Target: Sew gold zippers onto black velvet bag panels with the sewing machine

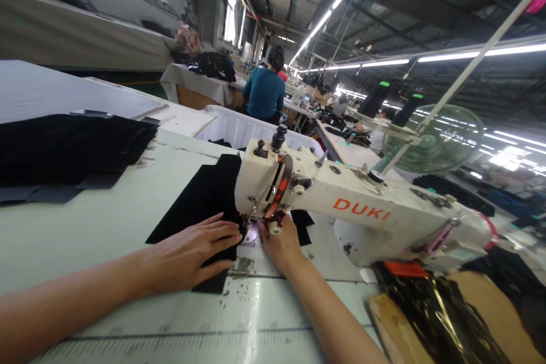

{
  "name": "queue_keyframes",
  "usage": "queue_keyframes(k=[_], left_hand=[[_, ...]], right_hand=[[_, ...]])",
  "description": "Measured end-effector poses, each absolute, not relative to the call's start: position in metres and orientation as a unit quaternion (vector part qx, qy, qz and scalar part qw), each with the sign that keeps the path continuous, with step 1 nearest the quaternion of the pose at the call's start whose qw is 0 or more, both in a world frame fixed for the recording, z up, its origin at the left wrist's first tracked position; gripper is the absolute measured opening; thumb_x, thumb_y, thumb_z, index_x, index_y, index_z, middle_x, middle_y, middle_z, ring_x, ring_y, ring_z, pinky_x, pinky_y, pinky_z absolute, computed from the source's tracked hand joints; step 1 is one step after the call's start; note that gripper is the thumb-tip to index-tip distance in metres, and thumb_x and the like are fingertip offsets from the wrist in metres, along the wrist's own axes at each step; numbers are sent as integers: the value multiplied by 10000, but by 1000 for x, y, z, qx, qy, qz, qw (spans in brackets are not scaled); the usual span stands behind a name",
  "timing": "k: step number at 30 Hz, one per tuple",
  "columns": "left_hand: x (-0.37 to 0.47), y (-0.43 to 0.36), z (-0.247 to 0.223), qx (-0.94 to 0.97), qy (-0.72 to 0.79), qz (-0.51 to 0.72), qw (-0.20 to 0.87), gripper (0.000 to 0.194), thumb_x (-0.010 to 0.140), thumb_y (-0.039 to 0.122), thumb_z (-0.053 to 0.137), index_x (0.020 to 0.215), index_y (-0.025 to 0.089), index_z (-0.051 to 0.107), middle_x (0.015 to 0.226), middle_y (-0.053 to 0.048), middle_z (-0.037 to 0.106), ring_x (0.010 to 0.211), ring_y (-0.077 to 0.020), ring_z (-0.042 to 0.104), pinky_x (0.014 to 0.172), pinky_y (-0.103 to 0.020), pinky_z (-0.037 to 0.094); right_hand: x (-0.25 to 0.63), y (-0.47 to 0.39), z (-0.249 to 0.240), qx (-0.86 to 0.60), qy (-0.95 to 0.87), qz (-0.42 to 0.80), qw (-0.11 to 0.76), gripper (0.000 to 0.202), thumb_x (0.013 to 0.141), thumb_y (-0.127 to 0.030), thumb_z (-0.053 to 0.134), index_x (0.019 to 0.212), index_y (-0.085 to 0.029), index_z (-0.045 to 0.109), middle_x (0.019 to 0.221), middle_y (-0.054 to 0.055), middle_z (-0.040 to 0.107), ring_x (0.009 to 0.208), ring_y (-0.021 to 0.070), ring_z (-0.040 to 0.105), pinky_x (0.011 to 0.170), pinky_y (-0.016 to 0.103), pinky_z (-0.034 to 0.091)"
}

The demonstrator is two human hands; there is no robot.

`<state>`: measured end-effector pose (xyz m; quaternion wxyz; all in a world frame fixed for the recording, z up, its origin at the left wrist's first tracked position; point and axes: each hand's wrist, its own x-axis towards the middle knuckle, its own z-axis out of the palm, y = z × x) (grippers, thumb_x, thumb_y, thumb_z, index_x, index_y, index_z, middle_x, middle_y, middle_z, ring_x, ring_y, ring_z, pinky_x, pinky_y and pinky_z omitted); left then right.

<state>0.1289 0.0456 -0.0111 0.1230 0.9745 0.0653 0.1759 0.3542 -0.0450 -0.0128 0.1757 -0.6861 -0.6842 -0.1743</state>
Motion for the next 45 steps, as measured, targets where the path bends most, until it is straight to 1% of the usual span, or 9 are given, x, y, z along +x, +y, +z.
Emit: queue_keyframes(k=[2,7,10,17,20,24,31,40,45], left_hand=[[128,43,-10,975,60,175,119,455,993,360,619,1411,180,609,1416,-99,637,1335,-276,577,1251,-471,286],[131,37,-9,966,61,228,103,414,949,200,590,1359,159,637,1351,-113,678,1285,-246,617,1246,-427,316],[134,38,-15,966,52,242,72,384,981,161,511,1341,144,643,1338,-113,685,1270,-233,626,1217,-381,376],[134,48,-31,967,18,251,48,412,1044,99,360,1332,137,652,1333,-113,692,1277,-207,625,1180,-329,425],[134,53,-27,954,88,258,124,335,1051,202,444,1264,198,703,1262,-53,735,1156,-182,701,1073,-267,525],[135,57,-22,933,161,250,204,314,1040,343,483,1186,249,744,1174,-15,771,1043,-192,749,954,-277,599],[134,57,-25,937,126,252,208,307,1035,276,495,1228,249,732,1237,-11,744,1133,-172,706,1029,-253,546],[131,56,-24,949,88,246,179,345,1035,253,521,1338,298,679,1285,-17,712,1188,-190,661,1080,-285,507],[132,57,-17,965,49,218,137,356,1023,235,558,1361,297,653,1293,-18,702,1200,-189,646,1096,-272,467]], right_hand=[[354,-62,-6,-671,-696,-185,175,199,914,-137,615,1099,-148,691,1019,146,707,916,285,654,783,397,531],[349,-85,-4,-557,-789,-171,192,362,962,-49,528,1281,-190,629,1154,99,717,1069,240,648,952,392,511],[347,-79,-9,-552,-797,-138,201,343,984,-96,545,1305,-196,615,1189,94,715,1089,243,655,968,394,518],[345,-72,-16,-563,-796,-118,188,306,969,-88,564,1257,-157,638,1151,108,725,1010,248,678,905,406,552],[343,-71,-18,-575,-786,-112,200,288,954,-101,602,1225,-180,660,1128,91,735,1029,248,674,919,394,546],[341,-66,-19,-592,-771,-91,217,215,937,-119,626,1120,-194,711,1060,69,756,1027,243,682,912,365,543],[339,-60,-20,-627,-738,-73,238,136,902,-153,676,971,-237,757,946,16,773,926,212,709,834,303,542],[337,-61,-24,-643,-717,-79,258,109,900,-185,698,952,-240,776,920,28,776,885,235,721,820,345,553],[342,-63,-21,-632,-722,-90,267,84,887,-202,740,953,-229,784,915,35,773,867,222,717,804,314,561]])
